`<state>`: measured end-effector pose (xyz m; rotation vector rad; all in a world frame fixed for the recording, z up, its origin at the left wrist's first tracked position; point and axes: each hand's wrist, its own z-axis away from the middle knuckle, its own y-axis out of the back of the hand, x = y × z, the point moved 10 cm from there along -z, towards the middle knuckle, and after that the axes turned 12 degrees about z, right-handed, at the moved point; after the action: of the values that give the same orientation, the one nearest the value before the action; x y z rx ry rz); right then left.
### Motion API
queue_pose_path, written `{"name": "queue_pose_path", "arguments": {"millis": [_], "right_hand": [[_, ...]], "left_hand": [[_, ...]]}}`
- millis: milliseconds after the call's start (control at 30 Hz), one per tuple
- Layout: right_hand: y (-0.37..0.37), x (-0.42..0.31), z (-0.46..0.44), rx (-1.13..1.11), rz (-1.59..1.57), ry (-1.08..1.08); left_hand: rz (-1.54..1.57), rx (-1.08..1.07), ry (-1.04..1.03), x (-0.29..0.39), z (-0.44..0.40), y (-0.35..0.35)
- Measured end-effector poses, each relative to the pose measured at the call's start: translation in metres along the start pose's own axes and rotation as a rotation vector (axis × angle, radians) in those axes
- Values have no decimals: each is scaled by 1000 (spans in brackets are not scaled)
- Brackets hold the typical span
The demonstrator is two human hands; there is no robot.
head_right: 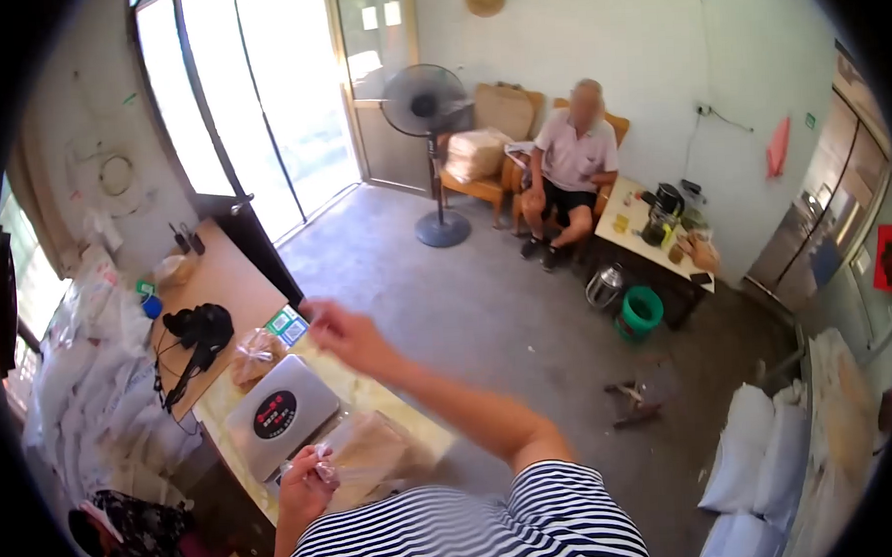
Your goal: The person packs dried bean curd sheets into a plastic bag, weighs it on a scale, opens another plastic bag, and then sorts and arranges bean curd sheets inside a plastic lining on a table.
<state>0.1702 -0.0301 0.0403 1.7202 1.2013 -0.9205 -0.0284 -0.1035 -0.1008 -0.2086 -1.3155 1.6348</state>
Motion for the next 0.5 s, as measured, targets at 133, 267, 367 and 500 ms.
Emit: {"name": "queue_pose_path", "arguments": {"millis": [133,267,367,500], "right_hand": [[-88,-14,85,-424,8,61],[-95,-25,123,-218,476,392],[-82,-30,130,-119,628,391],[-83,-21,139,-76,615,318]], "left_hand": [[-5,47,-63,6,-2,7],[-45,-10,-76,9,-4,-3],[-61,88,-128,13,-3,-2],[-44,30,-108,13,-6,1]]}}
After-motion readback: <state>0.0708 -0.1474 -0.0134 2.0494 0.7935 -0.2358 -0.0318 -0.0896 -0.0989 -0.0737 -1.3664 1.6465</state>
